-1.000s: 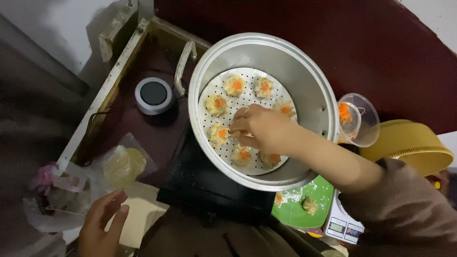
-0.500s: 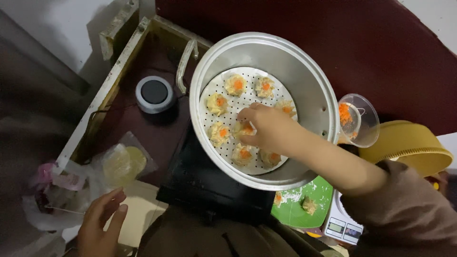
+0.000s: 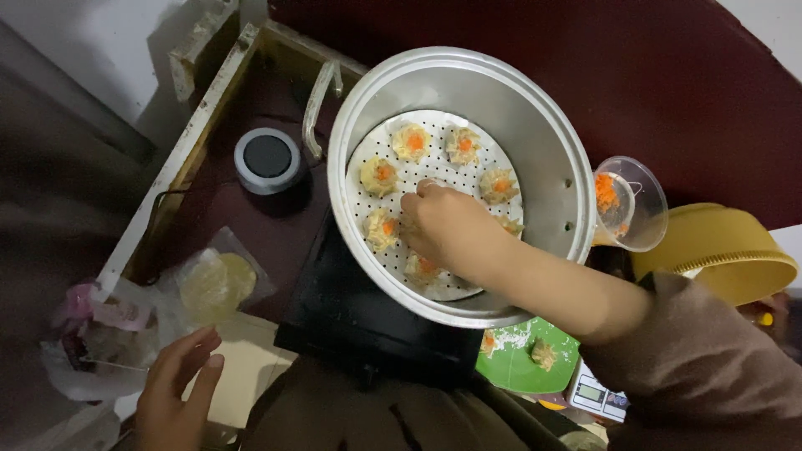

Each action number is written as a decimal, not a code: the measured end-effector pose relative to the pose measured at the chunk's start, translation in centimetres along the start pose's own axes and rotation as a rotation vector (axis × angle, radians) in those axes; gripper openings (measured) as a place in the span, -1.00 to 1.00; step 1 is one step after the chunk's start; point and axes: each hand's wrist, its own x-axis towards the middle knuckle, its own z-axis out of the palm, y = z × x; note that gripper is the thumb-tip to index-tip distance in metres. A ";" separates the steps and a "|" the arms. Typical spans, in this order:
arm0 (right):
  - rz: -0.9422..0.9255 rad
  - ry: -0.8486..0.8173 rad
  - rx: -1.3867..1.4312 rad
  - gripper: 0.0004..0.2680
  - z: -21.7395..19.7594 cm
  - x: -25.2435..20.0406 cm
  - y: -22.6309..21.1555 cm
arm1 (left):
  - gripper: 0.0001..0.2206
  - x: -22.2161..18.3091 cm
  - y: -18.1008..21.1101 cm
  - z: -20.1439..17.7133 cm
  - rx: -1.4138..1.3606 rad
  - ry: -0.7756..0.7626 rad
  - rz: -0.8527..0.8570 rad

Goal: Preparing dumplings by oiling a steamer tray, scooping ingredients, and arranging dumplings with carrot toppings

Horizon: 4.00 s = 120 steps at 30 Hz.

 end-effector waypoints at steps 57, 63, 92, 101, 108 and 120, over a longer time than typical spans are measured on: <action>0.868 0.486 0.212 -0.79 5.5 -17.7 26.0 | -0.64 1.1 0.0 2.5 0.343 -0.085 0.336; 0.878 0.232 0.058 -0.67 8.5 -13.2 31.7 | -0.45 12.5 -20.9 -3.0 0.166 -0.222 0.263; 0.789 0.622 0.729 -0.91 11.1 -30.2 15.9 | -0.50 9.1 -15.6 -1.9 0.281 -0.289 0.470; 1.003 0.256 0.562 -0.87 27.5 -31.6 13.4 | -0.60 2.4 -3.9 2.9 0.262 -0.126 0.551; 1.123 -0.050 0.440 -0.77 25.8 -29.6 12.0 | -0.60 3.0 -3.8 1.8 0.416 -0.125 0.585; 1.105 0.064 0.484 -0.76 26.2 -30.4 12.0 | -0.62 2.3 -2.9 1.8 0.253 -0.140 0.438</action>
